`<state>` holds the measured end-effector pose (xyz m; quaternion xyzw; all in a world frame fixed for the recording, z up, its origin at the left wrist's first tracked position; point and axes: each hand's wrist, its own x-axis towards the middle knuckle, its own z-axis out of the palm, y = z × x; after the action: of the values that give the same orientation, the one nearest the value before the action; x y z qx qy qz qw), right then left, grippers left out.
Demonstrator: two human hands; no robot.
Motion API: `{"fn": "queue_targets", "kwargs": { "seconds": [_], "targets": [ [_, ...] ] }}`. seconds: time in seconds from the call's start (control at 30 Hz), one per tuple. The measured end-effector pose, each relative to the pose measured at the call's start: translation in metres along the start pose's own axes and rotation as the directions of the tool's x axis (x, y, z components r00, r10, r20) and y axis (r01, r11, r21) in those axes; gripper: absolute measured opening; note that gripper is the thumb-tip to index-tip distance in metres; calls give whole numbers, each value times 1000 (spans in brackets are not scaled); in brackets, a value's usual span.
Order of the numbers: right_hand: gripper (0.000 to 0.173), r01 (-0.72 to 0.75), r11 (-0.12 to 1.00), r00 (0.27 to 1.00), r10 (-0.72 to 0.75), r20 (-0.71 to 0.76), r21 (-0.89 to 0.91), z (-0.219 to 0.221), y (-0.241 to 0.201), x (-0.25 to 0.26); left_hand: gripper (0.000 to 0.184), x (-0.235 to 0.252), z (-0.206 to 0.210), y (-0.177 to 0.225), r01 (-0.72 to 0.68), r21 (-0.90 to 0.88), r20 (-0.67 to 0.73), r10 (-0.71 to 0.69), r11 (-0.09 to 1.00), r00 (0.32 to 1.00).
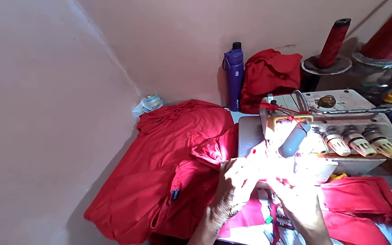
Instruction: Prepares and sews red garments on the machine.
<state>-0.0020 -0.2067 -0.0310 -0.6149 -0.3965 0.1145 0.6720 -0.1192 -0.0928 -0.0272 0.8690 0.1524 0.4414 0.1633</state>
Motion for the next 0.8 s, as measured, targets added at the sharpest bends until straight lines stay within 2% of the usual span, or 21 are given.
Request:
{"fn": "queue_targets", "kwargs": {
  "seconds": [0.1,0.2,0.27,0.33,0.4,0.63,0.8],
  "targets": [
    [22,-24,992,992,8,-129,-122,9,-8,4,20,-2,1,3,14,3,-24,-14,1000,1000],
    [21,156,953,958,-210,-196,-261,13,-5,-7,20,4,0,9,28,8,-90,-27,1000,996],
    [17,272,917,931,-328,-162,-293,10,0,-17,20,10,-1,16,2,3,-91,-1,1000,996],
    [16,335,899,919,-378,-113,-280,6,7,-28,20,13,0,22,-29,20,-30,30,999,999],
    [15,355,903,916,-388,-101,-241,2,13,-35,19,9,6,24,-32,91,-1,32,995,999],
    [11,344,917,920,-372,-125,-200,2,18,-34,17,-16,24,21,57,177,-130,-34,983,991],
    [19,227,923,947,-283,-150,-310,3,18,-18,21,4,34,16,134,234,-91,-116,963,989]
  ]
}}
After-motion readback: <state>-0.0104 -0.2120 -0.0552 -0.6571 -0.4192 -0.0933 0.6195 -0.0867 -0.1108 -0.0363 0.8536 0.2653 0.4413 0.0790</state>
